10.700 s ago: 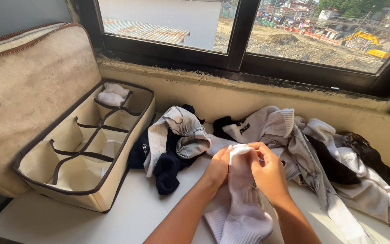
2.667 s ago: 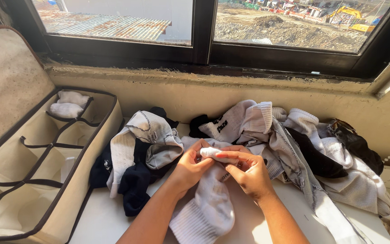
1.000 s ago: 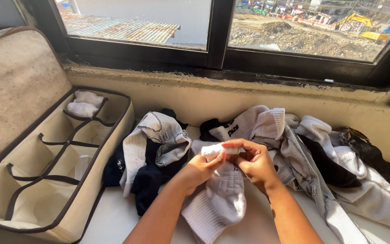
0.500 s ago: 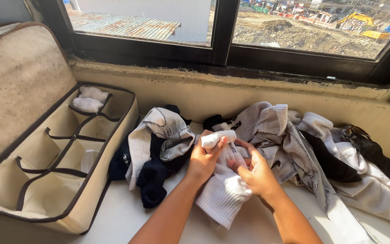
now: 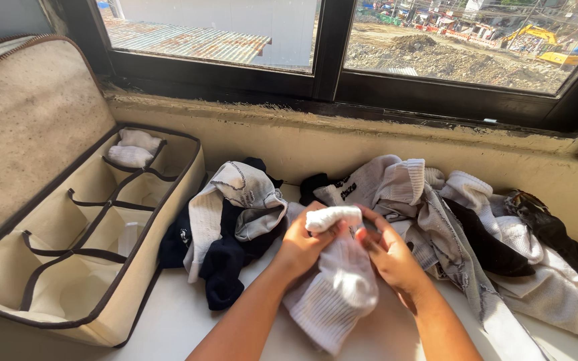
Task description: The person places a folded sock into an organizer compartment by hand, then takes socks from a pile and folds them together.
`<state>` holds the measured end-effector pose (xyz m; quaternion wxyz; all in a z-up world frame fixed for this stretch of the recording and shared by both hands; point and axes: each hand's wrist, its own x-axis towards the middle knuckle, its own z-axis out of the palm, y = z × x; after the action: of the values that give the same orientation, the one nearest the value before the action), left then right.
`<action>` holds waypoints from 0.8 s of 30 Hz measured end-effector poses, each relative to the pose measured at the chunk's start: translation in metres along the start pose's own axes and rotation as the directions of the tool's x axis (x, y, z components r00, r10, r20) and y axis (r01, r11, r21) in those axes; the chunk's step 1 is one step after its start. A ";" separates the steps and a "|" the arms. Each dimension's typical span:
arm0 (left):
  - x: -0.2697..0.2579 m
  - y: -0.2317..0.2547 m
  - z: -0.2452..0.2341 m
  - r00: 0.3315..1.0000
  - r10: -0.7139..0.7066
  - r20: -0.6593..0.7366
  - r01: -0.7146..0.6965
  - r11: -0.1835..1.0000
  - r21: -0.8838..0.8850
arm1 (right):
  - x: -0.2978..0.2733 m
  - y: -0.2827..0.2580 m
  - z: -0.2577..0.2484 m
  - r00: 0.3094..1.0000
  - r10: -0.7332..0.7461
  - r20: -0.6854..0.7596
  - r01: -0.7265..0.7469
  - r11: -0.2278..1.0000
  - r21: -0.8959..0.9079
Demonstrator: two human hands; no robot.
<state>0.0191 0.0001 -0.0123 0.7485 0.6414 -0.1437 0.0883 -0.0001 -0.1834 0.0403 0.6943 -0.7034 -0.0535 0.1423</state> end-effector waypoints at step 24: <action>-0.006 0.035 -0.007 0.843 -0.509 0.177 0.496 0.861 0.112 | 0.028 0.033 -0.023 0.899 -0.437 -0.019 0.437 0.899 -0.010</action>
<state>0.0030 0.0130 0.0172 0.7067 0.6851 -0.0425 -0.1713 0.0291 -0.1989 0.0040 0.7072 -0.6768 -0.2031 -0.0248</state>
